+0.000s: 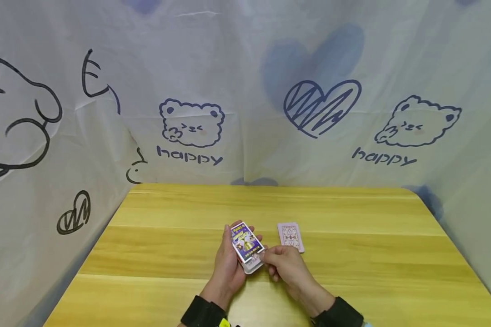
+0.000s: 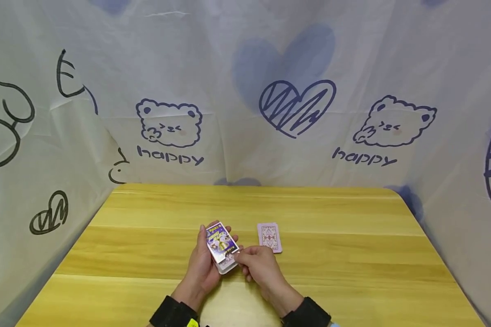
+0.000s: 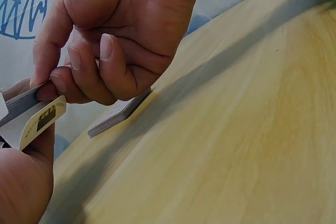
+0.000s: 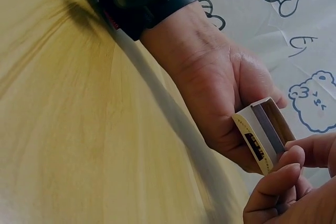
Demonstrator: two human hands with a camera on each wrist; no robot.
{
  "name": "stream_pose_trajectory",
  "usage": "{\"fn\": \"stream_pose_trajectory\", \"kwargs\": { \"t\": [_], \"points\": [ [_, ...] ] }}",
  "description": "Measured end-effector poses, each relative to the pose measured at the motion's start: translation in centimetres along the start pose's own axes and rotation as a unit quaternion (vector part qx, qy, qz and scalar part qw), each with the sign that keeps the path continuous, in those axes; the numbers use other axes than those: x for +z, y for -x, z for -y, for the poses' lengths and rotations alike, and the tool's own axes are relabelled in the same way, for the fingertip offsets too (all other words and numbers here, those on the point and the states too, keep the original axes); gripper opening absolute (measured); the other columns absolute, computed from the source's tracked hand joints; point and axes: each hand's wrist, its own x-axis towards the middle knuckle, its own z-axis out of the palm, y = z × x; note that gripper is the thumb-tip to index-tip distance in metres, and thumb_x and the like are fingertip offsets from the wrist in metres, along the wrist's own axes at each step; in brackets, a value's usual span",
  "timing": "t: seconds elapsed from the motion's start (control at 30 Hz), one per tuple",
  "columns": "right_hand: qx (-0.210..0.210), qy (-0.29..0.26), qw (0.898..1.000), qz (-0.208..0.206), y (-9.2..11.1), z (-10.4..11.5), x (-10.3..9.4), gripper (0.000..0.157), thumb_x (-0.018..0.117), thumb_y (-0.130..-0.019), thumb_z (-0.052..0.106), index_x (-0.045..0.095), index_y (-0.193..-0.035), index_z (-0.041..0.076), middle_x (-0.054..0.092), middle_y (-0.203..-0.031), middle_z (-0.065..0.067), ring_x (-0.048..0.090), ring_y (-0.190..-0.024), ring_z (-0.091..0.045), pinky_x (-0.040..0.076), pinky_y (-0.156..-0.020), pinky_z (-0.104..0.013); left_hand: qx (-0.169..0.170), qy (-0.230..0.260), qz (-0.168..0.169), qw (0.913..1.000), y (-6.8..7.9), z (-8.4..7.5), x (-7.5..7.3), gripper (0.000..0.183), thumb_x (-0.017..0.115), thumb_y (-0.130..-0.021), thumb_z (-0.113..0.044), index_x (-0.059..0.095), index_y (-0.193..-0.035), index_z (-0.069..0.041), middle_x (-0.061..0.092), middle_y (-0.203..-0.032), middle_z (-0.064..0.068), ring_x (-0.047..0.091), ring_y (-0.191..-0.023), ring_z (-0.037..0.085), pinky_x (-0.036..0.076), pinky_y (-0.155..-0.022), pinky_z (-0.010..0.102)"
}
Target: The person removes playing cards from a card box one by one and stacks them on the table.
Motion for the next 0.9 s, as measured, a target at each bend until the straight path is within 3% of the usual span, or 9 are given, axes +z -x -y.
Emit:
{"fn": "stream_pose_trajectory", "kwargs": {
  "t": [0.33, 0.53, 0.73, 0.9],
  "points": [
    [-0.002, 0.013, 1.0, 0.0, 0.0, -0.3, 0.2, 0.021, 0.071, -0.083, 0.016, 0.062, -0.078, -0.003, 0.053, -0.058, 0.001, 0.045, -0.047, -0.01, 0.039, -0.038, -0.02, -0.012, -0.014, 0.017, 0.9997, 0.1, -0.4, -0.2, 0.067, 0.031, -0.099, -0.06, 0.025, -0.149, -0.016, 0.033, -0.148, 0.02, 0.053, -0.119, 0.033, 0.05, -0.096, 0.05],
    [-0.005, 0.016, 1.0, 0.007, 0.2, -0.1, 0.2, 0.02, 0.072, -0.084, 0.013, 0.063, -0.081, -0.006, 0.059, -0.061, -0.002, 0.052, -0.05, -0.011, 0.043, -0.041, -0.021, -0.015, -0.018, 0.021, 0.9995, 0.2, -0.5, -0.3, 0.068, 0.031, -0.098, -0.061, 0.026, -0.149, -0.016, 0.035, -0.147, 0.02, 0.053, -0.119, 0.033, 0.05, -0.097, 0.05],
    [-0.001, 0.024, 0.999, 0.046, 0.6, 0.2, -0.3, 0.021, 0.069, -0.082, 0.004, 0.06, -0.095, -0.011, 0.061, -0.07, -0.005, 0.054, -0.056, -0.011, 0.046, -0.044, -0.021, -0.019, -0.019, 0.02, 0.9994, 0.0, -0.6, -0.5, 0.071, 0.03, -0.097, -0.063, 0.025, -0.149, -0.015, 0.03, -0.15, 0.022, 0.054, -0.118, 0.033, 0.049, -0.098, 0.052],
    [-0.001, 0.055, 0.994, 0.091, 0.7, 0.2, -0.9, 0.027, 0.066, -0.078, 0.003, 0.058, -0.101, -0.008, 0.058, -0.07, -0.003, 0.048, -0.053, -0.011, 0.04, -0.042, -0.021, -0.025, -0.012, 0.007, 0.9996, -0.1, -0.6, -0.6, 0.071, 0.024, -0.098, -0.065, 0.027, -0.149, -0.015, 0.032, -0.149, 0.023, 0.056, -0.115, 0.033, 0.048, -0.098, 0.053]
  ]
}}
